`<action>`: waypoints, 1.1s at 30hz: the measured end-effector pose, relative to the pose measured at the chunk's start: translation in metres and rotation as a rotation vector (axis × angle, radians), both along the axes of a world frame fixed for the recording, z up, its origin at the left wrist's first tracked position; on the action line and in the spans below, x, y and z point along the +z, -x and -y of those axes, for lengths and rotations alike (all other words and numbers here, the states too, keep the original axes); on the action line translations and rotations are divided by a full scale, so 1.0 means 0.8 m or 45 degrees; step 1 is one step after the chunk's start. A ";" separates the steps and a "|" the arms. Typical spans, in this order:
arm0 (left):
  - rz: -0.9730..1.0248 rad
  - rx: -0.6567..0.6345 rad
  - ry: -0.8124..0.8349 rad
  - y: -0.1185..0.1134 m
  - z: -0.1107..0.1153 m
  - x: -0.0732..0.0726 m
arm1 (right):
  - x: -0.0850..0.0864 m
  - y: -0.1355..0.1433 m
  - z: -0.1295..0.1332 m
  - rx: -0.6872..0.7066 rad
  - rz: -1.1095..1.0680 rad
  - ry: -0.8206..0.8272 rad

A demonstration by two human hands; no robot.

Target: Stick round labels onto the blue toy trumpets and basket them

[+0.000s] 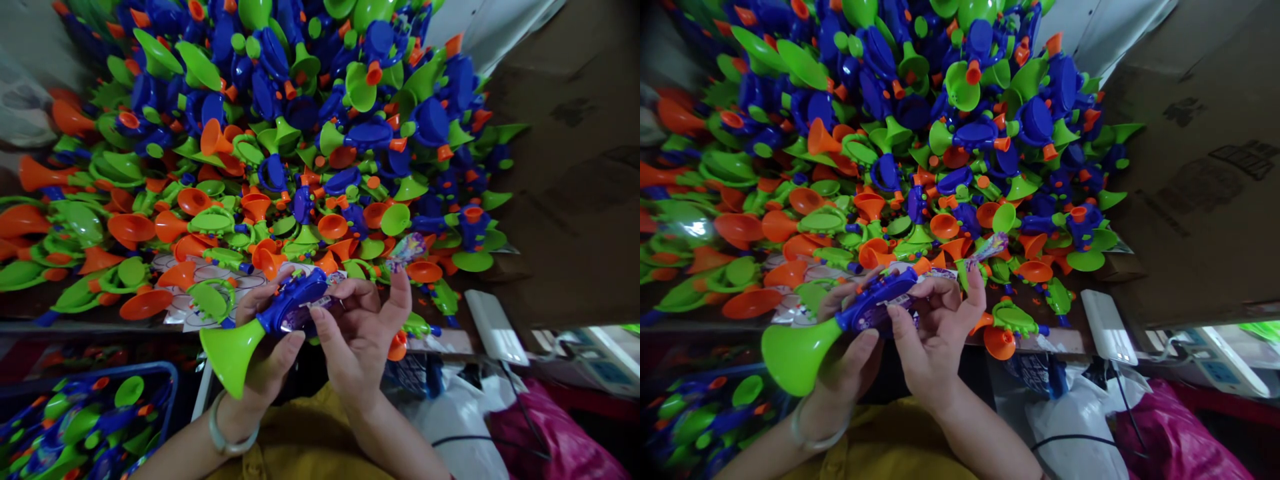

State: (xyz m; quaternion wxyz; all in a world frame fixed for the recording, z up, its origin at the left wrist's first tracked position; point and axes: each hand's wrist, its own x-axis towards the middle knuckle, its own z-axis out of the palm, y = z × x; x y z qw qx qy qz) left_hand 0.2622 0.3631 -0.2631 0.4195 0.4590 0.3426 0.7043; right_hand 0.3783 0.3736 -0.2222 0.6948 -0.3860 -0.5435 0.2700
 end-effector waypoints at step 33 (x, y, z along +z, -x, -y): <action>0.180 0.063 0.003 -0.006 -0.001 0.007 | 0.003 -0.003 -0.021 -0.061 0.148 0.021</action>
